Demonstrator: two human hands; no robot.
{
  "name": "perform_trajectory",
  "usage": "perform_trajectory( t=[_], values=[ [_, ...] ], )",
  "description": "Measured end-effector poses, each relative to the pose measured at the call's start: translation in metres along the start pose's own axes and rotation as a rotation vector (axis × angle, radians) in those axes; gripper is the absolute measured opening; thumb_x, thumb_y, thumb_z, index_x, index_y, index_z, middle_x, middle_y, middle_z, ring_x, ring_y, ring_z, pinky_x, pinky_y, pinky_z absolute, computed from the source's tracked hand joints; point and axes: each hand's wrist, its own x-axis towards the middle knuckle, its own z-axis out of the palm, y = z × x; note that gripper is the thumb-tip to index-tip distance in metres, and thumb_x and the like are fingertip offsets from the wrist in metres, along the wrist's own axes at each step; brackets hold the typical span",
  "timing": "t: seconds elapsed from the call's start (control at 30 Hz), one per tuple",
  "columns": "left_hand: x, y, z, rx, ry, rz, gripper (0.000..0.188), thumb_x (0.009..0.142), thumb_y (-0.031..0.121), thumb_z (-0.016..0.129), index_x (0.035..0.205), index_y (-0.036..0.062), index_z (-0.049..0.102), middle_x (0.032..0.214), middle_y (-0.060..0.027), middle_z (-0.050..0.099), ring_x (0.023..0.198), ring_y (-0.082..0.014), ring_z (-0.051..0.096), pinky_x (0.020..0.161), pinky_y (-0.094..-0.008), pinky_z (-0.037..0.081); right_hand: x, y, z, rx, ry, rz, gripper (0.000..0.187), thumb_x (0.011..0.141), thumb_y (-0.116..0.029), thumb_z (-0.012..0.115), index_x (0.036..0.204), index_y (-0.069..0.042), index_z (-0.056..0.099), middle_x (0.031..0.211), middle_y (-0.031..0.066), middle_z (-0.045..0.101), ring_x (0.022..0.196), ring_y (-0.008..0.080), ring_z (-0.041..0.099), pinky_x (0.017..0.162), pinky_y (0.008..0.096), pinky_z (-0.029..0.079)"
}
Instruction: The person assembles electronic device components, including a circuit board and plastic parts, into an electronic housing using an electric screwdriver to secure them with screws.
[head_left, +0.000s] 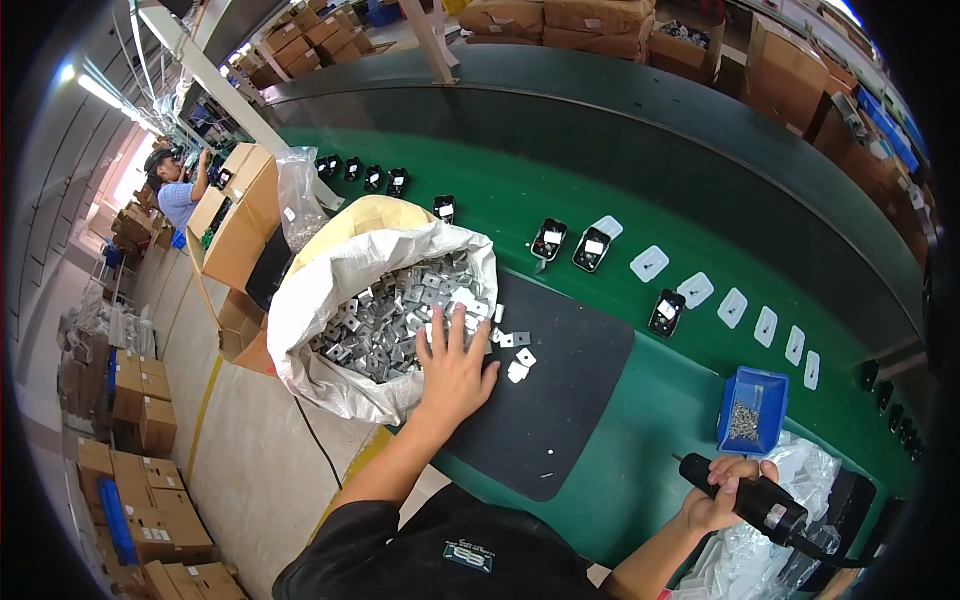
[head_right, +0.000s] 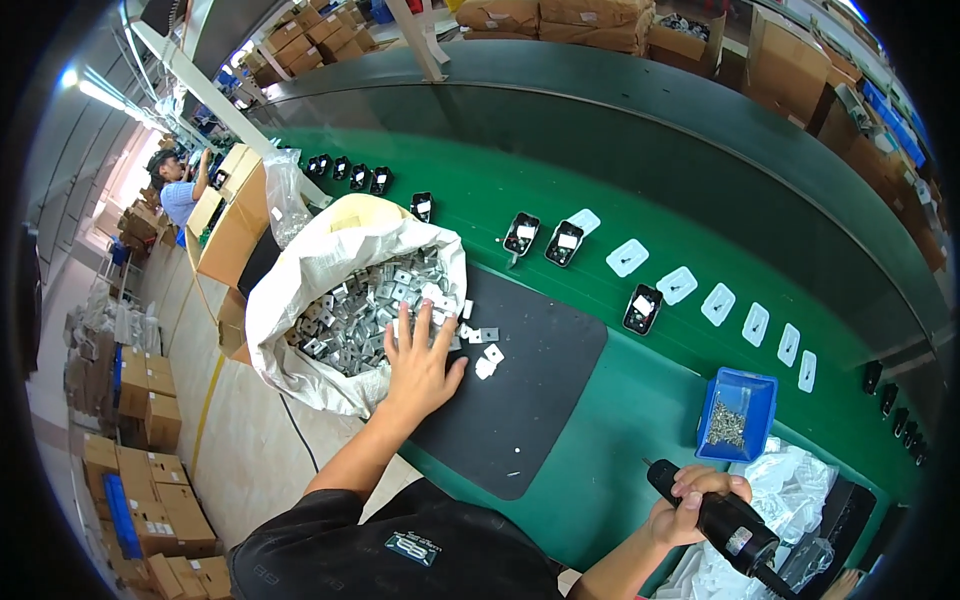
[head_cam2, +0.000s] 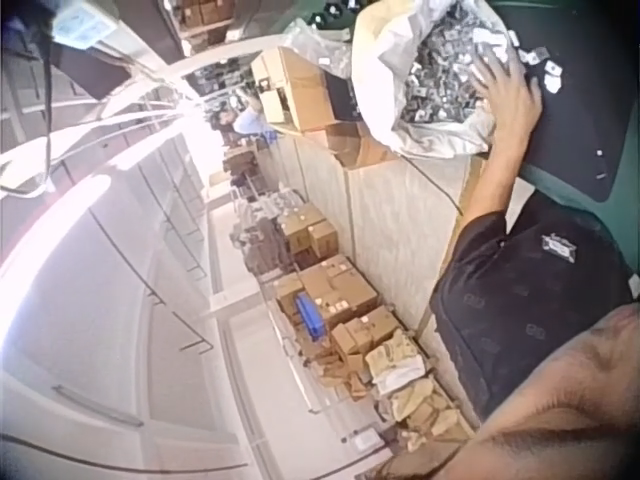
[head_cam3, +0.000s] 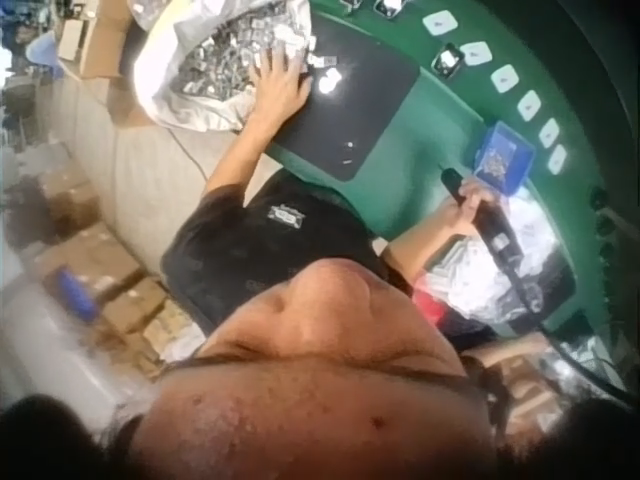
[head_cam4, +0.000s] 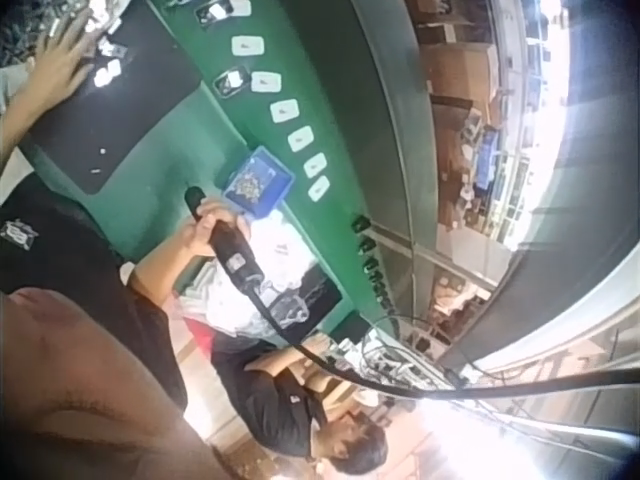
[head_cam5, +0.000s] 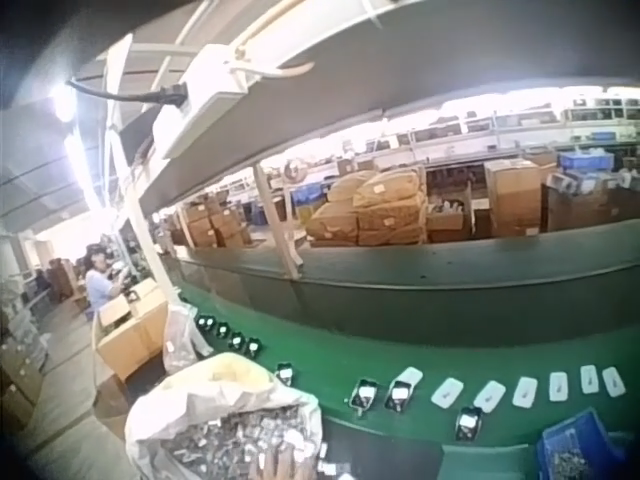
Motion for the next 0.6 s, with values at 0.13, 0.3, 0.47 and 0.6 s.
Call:
perform_trajectory(
  t=[0.13, 0.3, 0.47, 0.6],
  values=[
    [-0.001, 0.008, -0.010, -0.102, -0.003, 0.026, 0.059, 0.078, 0.032, 0.069, 0.132, 0.0149, 0.053, 0.145, -0.0220, 0.034, 0.136, -0.0435, 0.027, 0.105, -0.0621, 0.020, -0.003, -0.001, -0.001, 0.000, 0.004, 0.012, 0.052, 0.081, -0.009, 0.065, 0.126, -0.002, 0.041, 0.065, 0.0036, 0.047, 0.052, 0.0128, 0.045, 0.053, 0.0285, 0.044],
    [0.031, -0.023, -0.009, 0.056, 0.156, -0.163, 0.062, 0.078, 0.042, 0.066, 0.130, 0.0113, 0.052, 0.140, -0.0256, 0.038, 0.131, -0.0467, 0.033, 0.102, -0.0644, 0.024, -0.004, -0.001, -0.001, -0.008, -0.001, 0.010, 0.051, 0.081, -0.009, 0.065, 0.125, -0.003, 0.041, 0.064, 0.0031, 0.047, 0.051, 0.0130, 0.046, 0.053, 0.0282, 0.044],
    [0.033, -0.046, 0.005, 0.167, 0.102, -0.228, 0.068, 0.078, 0.046, 0.065, 0.133, 0.0093, 0.049, 0.141, -0.0263, 0.036, 0.127, -0.0487, 0.035, 0.101, -0.0657, 0.024, -0.005, 0.000, 0.000, 0.013, 0.001, 0.033, 0.050, 0.081, -0.010, 0.066, 0.125, -0.004, 0.042, 0.065, 0.0029, 0.047, 0.051, 0.0125, 0.045, 0.053, 0.0275, 0.043],
    [0.020, -0.030, -0.003, 0.139, 0.034, -0.081, 0.063, 0.078, 0.037, 0.066, 0.132, 0.0094, 0.050, 0.139, -0.0184, 0.041, 0.124, -0.0438, 0.039, 0.100, -0.0596, 0.027, -0.003, 0.000, -0.001, 0.040, -0.001, 0.048, 0.051, 0.081, -0.011, 0.067, 0.125, -0.005, 0.042, 0.065, 0.0026, 0.047, 0.051, 0.0121, 0.045, 0.053, 0.0269, 0.042]
  ],
)
